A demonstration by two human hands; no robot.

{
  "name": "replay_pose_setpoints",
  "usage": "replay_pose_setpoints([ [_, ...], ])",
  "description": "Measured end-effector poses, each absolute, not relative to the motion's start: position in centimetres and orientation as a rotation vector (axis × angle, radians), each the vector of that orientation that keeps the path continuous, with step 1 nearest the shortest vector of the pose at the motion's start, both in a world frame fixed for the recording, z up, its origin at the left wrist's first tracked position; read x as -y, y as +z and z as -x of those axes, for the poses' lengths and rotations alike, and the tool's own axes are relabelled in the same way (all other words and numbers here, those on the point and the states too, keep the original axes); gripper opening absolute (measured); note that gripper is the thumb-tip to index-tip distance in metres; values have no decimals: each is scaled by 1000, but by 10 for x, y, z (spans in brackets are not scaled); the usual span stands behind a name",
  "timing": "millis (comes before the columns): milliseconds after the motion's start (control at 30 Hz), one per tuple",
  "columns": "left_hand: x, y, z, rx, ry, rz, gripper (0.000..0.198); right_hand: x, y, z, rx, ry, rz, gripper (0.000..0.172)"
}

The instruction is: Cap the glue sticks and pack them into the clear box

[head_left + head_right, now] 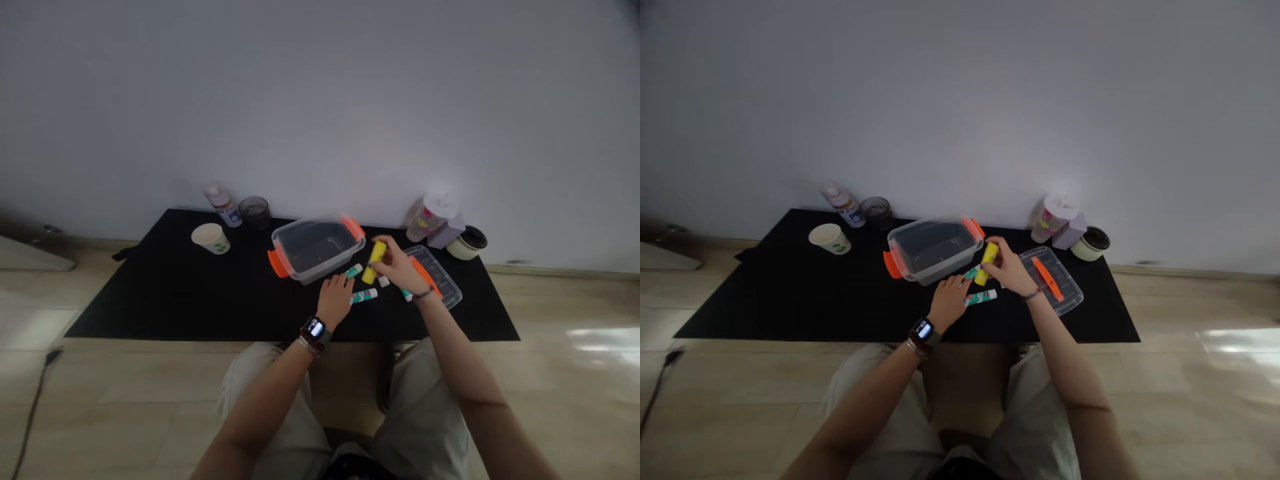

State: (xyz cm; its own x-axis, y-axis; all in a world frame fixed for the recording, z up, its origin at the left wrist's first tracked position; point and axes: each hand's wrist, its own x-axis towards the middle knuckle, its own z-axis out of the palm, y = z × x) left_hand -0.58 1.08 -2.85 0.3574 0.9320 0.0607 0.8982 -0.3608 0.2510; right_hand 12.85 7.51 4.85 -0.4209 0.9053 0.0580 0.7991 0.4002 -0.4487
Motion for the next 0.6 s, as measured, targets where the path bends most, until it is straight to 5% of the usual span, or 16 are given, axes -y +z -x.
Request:
replay_pose_setpoints([
  [233, 1, -33, -11, -1159, 737, -1727, 41, -12, 18, -166, 2161, 790, 1714, 22],
  [600, 24, -2, -15, -647, 504, -947, 54, -4, 29, -176, 1734, 956, 1430, 26],
])
